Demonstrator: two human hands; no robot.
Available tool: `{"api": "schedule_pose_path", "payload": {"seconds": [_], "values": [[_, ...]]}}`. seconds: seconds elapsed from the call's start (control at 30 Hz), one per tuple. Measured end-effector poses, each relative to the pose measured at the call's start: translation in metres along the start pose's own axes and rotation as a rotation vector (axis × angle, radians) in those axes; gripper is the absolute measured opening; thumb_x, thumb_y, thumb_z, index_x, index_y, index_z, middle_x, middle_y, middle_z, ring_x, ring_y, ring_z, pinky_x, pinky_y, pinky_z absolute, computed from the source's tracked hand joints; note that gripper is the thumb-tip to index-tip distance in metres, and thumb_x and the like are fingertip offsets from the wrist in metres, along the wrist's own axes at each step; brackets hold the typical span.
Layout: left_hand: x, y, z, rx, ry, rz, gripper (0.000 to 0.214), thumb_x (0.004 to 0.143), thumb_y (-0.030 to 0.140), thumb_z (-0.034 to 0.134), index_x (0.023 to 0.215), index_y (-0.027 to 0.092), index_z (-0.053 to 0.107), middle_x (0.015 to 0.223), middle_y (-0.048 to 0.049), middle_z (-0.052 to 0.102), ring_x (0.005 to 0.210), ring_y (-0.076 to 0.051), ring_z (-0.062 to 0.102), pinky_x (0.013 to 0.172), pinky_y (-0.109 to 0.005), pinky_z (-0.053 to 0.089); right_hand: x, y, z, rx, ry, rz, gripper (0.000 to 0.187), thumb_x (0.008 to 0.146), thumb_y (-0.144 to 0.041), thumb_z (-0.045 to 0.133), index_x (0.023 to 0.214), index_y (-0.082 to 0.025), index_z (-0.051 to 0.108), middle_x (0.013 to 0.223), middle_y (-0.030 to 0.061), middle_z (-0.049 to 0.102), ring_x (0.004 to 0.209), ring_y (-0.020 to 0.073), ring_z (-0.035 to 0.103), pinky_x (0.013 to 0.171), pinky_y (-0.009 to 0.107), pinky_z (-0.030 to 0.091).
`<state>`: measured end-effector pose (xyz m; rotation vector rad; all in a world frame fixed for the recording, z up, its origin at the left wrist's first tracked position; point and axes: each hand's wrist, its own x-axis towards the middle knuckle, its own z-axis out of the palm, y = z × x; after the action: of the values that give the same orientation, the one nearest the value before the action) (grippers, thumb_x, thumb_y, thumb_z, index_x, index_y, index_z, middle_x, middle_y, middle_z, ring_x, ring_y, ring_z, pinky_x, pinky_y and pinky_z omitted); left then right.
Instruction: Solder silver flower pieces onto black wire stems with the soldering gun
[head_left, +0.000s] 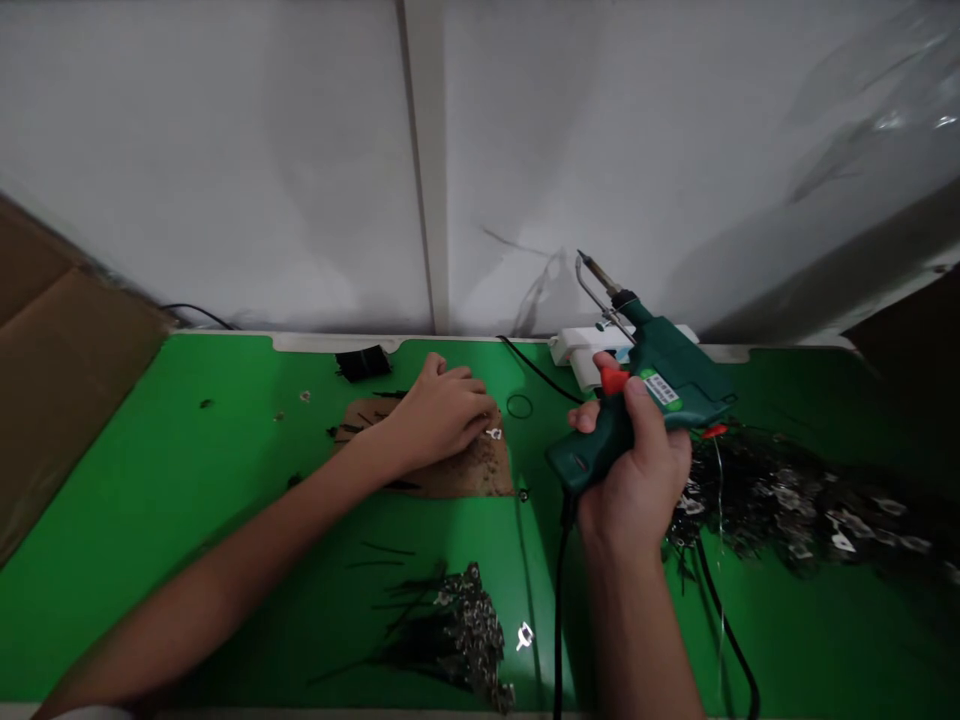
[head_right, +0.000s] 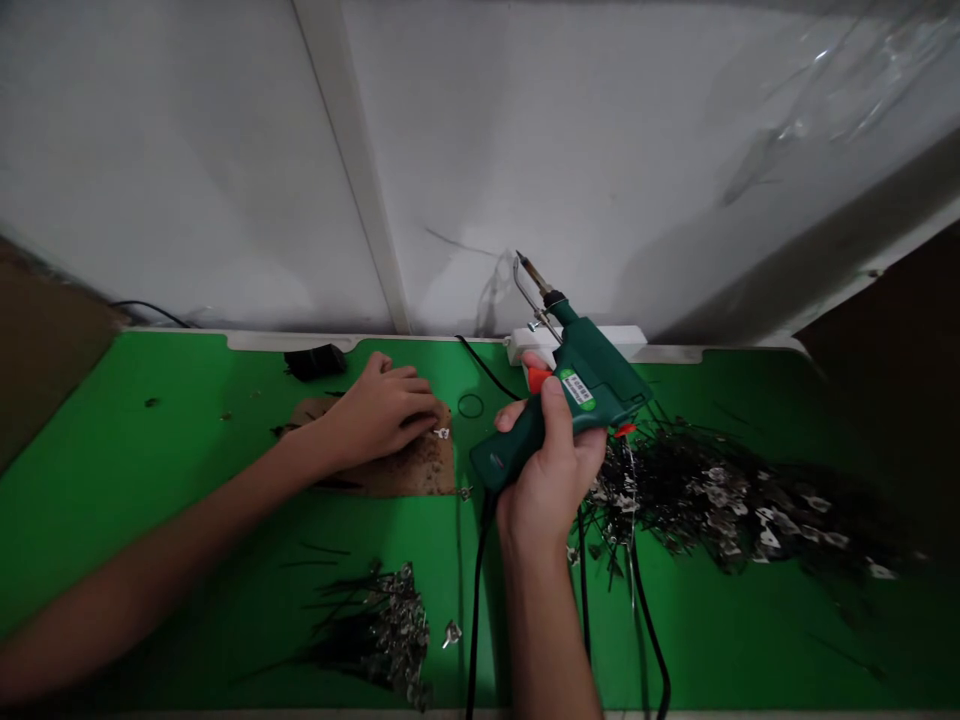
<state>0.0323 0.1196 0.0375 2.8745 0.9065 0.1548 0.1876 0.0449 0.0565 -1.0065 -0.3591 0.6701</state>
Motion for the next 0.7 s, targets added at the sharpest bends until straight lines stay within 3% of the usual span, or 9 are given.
{"api": "schedule_pose_path", "payload": {"seconds": [0.27, 0.5, 0.7], "values": [[-0.002, 0.008, -0.003, 0.011, -0.004, -0.004, 0.018, 0.096, 0.025, 0.054, 0.107, 0.021, 0.068, 0.096, -0.0052, 0.069, 0.093, -0.024, 0.056, 0.079, -0.040, 0.026, 0.000, 0.001, -0.001, -0.002, -0.006, 0.004, 0.025, 0.076, -0.033, 0.078, 0.093, -0.018, 0.066, 0.102, 0.0066, 0.076, 0.046, 0.0064, 0.050, 0.046, 0.025, 0.043], [-0.002, 0.009, 0.005, 0.016, -0.003, 0.043, 0.015, 0.096, 0.026, 0.057, 0.091, 0.021, 0.069, 0.097, -0.0048, 0.068, 0.094, -0.024, 0.054, 0.083, -0.042, 0.026, 0.000, -0.001, 0.000, -0.018, -0.007, 0.013, 0.025, 0.076, -0.033, 0.077, 0.092, -0.019, 0.064, 0.101, 0.0055, 0.076, 0.045, 0.0065, 0.050, 0.046, 0.025, 0.043], [-0.001, 0.007, 0.002, -0.003, -0.027, 0.007, 0.015, 0.097, 0.027, 0.058, 0.094, 0.022, 0.071, 0.099, -0.0050, 0.068, 0.095, -0.025, 0.055, 0.082, -0.042, 0.026, -0.001, -0.001, -0.001, -0.031, -0.008, 0.013, 0.025, 0.077, -0.034, 0.076, 0.092, -0.019, 0.064, 0.103, 0.0058, 0.076, 0.046, 0.0061, 0.049, 0.046, 0.025, 0.043]]}}
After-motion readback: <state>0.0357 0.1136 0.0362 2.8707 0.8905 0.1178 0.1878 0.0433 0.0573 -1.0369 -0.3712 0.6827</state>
